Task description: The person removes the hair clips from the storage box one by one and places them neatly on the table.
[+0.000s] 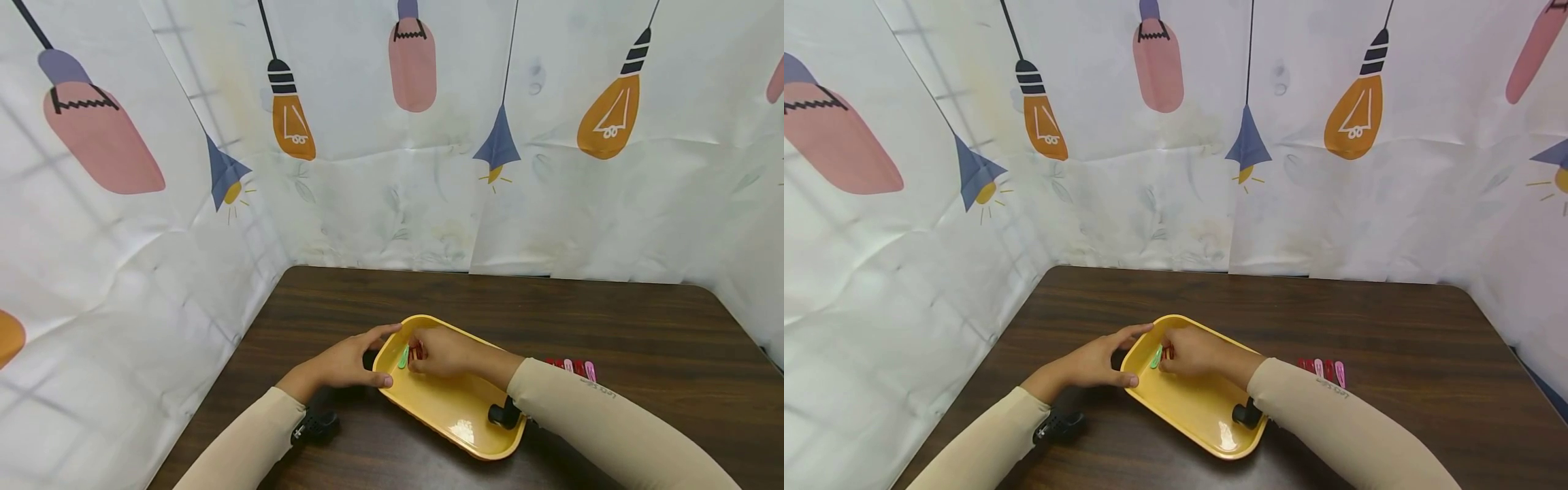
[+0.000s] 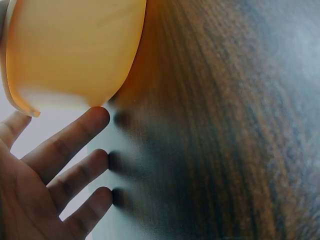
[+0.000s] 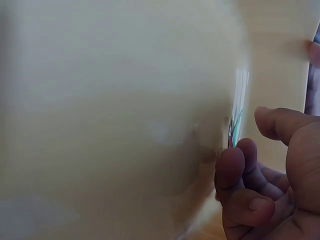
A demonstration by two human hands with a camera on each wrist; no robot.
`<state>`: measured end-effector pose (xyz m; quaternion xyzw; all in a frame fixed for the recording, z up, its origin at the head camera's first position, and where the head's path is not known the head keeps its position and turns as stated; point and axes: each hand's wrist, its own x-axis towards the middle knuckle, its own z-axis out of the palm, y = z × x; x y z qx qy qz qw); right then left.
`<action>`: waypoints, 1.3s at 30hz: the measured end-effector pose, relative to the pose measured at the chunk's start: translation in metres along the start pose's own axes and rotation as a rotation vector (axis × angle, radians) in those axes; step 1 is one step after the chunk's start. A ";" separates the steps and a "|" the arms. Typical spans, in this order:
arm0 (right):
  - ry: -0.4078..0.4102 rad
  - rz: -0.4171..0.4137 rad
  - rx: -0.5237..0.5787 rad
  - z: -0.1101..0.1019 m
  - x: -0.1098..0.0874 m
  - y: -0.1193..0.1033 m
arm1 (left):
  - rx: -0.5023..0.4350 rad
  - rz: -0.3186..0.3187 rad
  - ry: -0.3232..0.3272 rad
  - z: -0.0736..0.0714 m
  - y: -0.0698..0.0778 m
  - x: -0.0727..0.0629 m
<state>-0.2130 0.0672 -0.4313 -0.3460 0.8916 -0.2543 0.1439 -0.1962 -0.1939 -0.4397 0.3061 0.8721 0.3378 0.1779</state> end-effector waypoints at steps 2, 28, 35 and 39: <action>0.002 -0.003 -0.014 0.001 0.000 0.000 | -0.001 -0.002 0.000 0.000 0.000 0.000; -0.001 0.015 -0.063 0.009 0.000 0.003 | -0.003 -0.001 0.008 0.000 0.000 -0.001; -0.004 -0.009 -0.053 0.009 -0.001 0.002 | -0.011 0.006 0.001 0.000 0.001 -0.001; -0.006 -0.019 -0.065 0.009 -0.001 0.001 | -0.001 -0.003 0.001 0.000 0.001 -0.001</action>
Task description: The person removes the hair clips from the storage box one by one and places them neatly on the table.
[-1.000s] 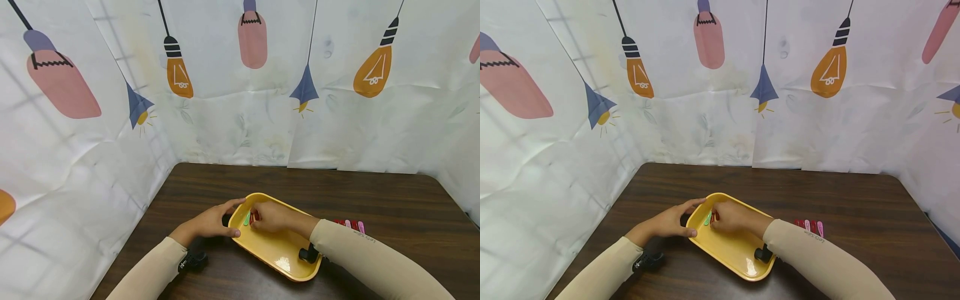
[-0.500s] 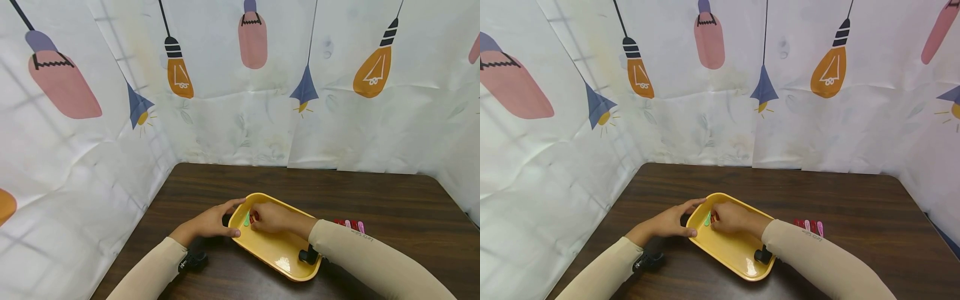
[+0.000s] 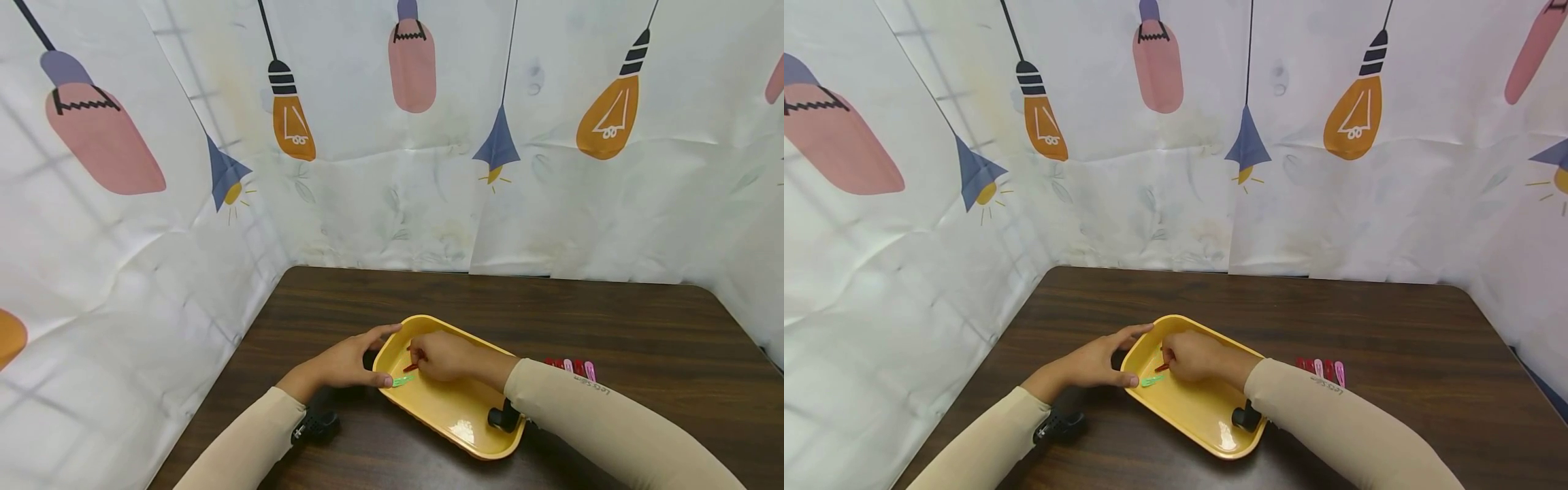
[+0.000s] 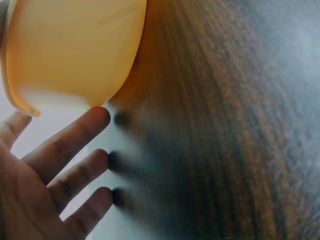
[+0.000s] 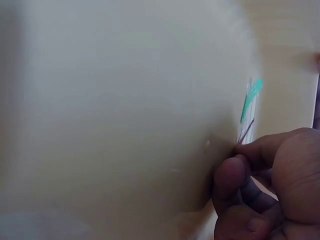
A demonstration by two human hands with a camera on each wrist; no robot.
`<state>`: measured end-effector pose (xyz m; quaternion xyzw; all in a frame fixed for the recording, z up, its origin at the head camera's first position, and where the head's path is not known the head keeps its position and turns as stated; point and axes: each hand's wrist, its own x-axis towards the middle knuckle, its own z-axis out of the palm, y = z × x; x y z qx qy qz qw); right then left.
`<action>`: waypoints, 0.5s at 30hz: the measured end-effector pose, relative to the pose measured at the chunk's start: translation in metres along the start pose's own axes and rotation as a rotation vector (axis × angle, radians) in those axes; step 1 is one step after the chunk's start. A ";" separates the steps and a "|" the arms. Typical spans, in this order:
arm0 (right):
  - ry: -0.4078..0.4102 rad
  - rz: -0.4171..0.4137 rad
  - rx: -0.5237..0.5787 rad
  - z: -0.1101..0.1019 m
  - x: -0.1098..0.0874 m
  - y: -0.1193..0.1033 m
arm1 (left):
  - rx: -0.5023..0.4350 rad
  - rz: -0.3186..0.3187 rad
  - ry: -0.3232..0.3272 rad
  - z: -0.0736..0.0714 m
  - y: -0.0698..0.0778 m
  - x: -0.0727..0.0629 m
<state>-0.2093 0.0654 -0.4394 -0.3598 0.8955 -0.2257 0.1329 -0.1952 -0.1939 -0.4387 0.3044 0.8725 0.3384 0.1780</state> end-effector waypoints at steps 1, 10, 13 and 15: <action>0.000 0.004 -0.003 0.000 0.000 0.000 | 0.002 -0.002 0.000 0.000 0.000 0.000; 0.026 0.057 -0.022 -0.002 -0.001 -0.001 | 0.012 -0.008 0.005 0.000 0.001 0.001; 0.030 0.033 -0.019 -0.002 -0.001 -0.001 | 0.017 -0.009 0.007 0.000 0.001 0.001; 0.037 0.008 -0.019 -0.001 -0.001 0.000 | 0.018 -0.011 0.007 0.000 0.000 0.001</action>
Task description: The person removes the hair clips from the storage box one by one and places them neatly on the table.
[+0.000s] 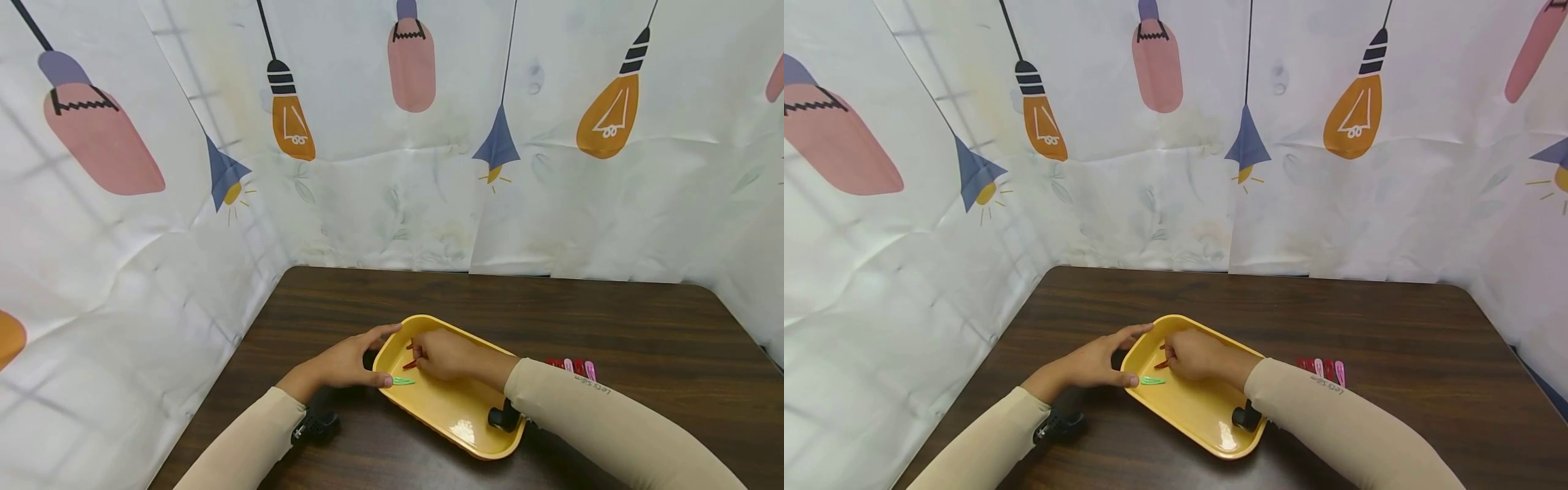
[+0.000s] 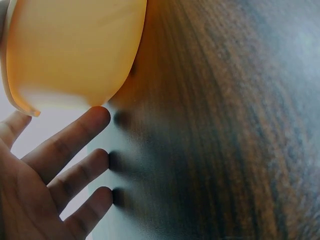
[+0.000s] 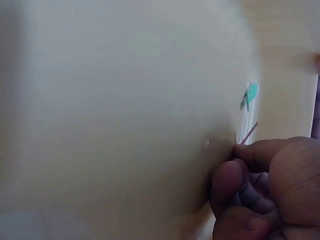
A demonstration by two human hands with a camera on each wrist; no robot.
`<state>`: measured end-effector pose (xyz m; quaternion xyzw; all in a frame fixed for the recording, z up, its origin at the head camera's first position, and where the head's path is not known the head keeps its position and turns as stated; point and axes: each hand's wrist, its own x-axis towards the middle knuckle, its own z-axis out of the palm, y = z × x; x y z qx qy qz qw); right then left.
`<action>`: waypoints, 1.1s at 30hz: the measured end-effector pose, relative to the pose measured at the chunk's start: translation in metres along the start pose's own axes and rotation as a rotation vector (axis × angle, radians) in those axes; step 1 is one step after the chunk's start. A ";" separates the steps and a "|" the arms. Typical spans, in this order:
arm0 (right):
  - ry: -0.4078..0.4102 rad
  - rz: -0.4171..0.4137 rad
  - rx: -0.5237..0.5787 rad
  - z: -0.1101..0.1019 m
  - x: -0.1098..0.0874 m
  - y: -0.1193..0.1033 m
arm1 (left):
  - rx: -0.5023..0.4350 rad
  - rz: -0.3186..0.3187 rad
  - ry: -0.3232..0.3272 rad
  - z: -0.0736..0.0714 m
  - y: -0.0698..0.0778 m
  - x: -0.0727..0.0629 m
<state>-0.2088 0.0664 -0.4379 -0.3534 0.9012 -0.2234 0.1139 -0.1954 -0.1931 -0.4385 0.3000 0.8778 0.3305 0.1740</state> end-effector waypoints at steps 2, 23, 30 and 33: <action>0.008 -0.028 0.002 0.000 0.000 0.000 | 0.001 0.000 0.001 0.000 0.000 0.000; 0.009 0.004 0.015 0.000 0.000 -0.001 | -0.002 0.012 -0.002 0.000 -0.001 0.000; 0.019 0.027 0.030 0.000 0.000 -0.002 | -0.010 0.013 -0.002 0.000 -0.001 0.000; 0.007 0.082 0.038 0.000 -0.001 -0.002 | -0.011 0.013 -0.002 0.000 -0.001 0.000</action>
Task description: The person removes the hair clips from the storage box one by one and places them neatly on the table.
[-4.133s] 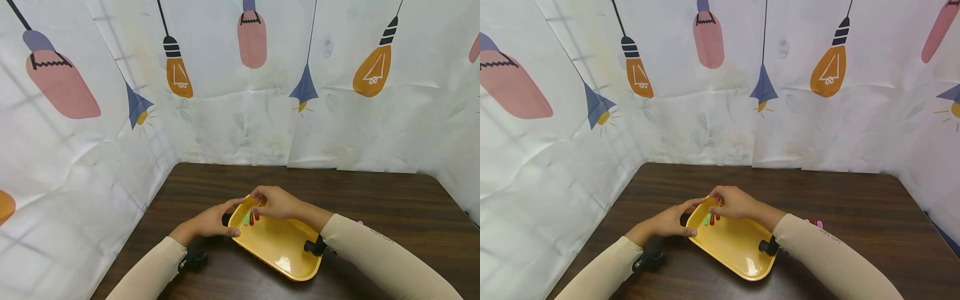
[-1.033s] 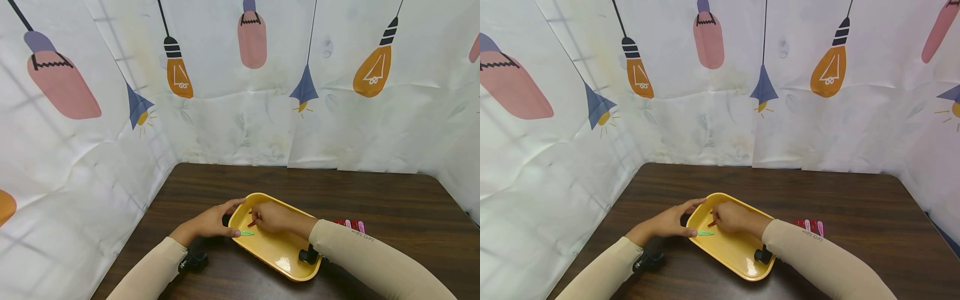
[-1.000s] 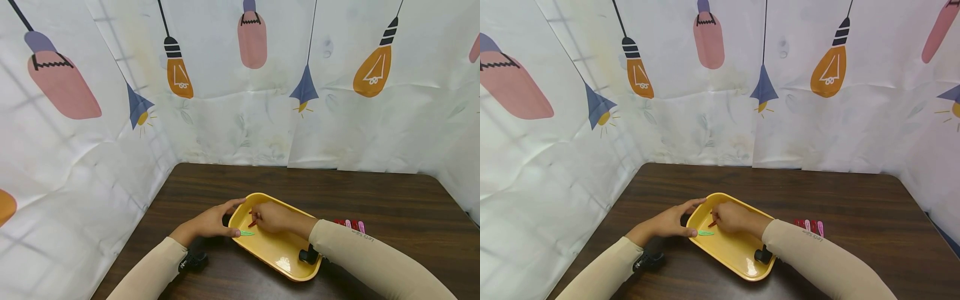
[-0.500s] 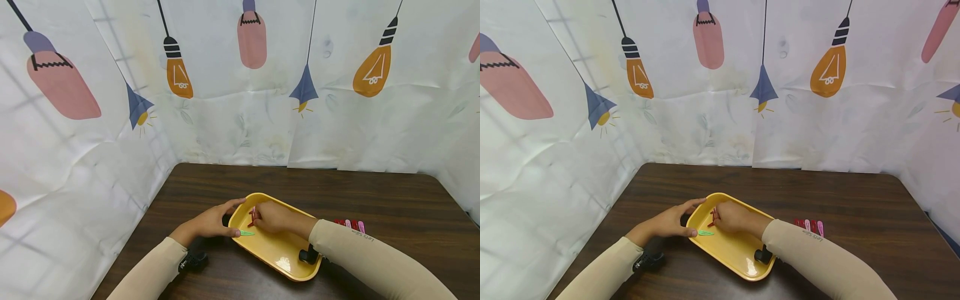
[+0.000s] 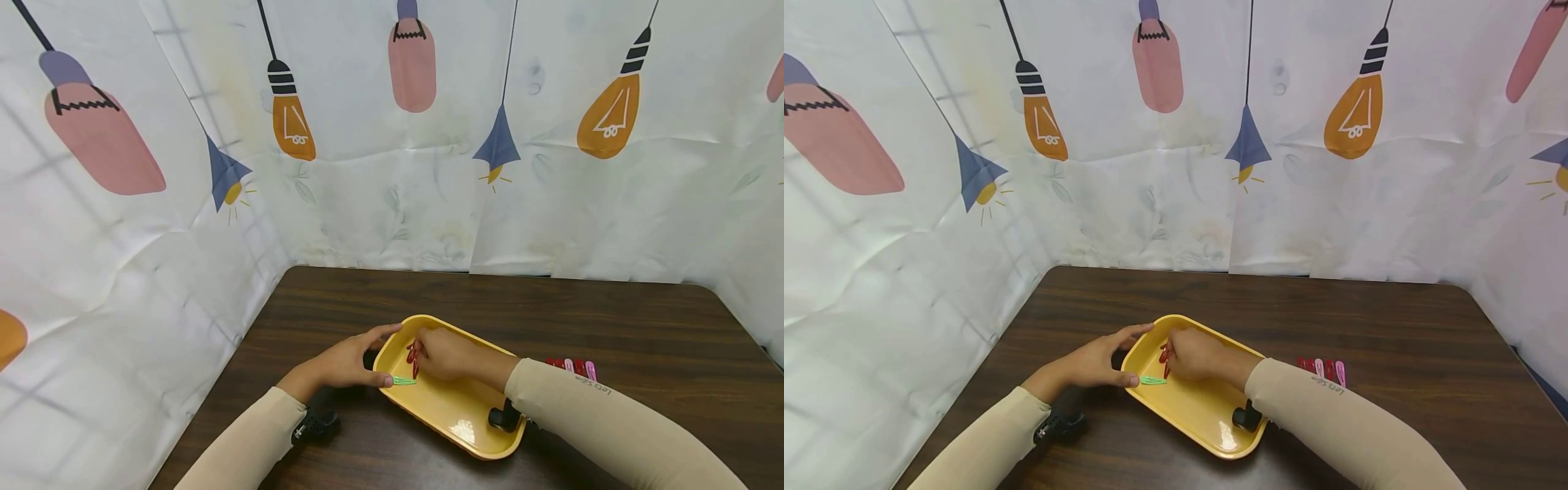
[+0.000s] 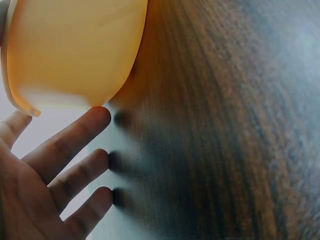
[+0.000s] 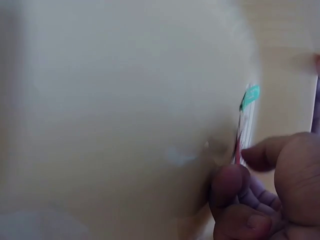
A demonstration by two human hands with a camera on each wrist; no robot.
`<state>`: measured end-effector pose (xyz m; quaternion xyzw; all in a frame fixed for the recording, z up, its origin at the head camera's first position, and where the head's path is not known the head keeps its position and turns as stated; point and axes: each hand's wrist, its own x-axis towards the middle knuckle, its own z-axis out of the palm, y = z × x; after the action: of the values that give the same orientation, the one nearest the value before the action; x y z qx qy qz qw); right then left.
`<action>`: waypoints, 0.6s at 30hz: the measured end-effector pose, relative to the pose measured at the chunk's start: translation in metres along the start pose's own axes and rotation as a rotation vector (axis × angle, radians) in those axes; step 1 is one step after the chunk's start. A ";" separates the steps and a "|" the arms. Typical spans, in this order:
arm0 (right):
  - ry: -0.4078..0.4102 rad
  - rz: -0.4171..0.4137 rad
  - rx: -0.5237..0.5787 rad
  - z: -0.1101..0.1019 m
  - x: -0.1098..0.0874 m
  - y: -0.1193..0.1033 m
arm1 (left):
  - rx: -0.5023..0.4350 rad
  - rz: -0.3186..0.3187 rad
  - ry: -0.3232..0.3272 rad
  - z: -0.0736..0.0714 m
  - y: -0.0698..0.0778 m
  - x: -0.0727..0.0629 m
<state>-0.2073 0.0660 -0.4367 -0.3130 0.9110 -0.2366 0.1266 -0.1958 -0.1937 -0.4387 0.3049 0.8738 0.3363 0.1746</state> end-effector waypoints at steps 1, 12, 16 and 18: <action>-0.002 0.015 0.002 0.000 0.000 0.000 | -0.001 -0.001 -0.001 0.000 0.000 0.000; -0.039 0.047 -0.002 0.000 0.001 -0.001 | -0.001 -0.027 -0.004 -0.001 0.000 0.000; -0.048 0.026 0.006 0.001 0.000 -0.001 | 0.002 -0.030 -0.004 -0.001 0.001 -0.001; -0.049 0.016 0.010 0.001 0.000 -0.001 | 0.003 -0.031 -0.005 -0.001 0.001 -0.001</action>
<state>-0.2061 0.0652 -0.4367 -0.3109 0.9090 -0.2321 0.1524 -0.1954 -0.1940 -0.4375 0.2922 0.8784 0.3317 0.1815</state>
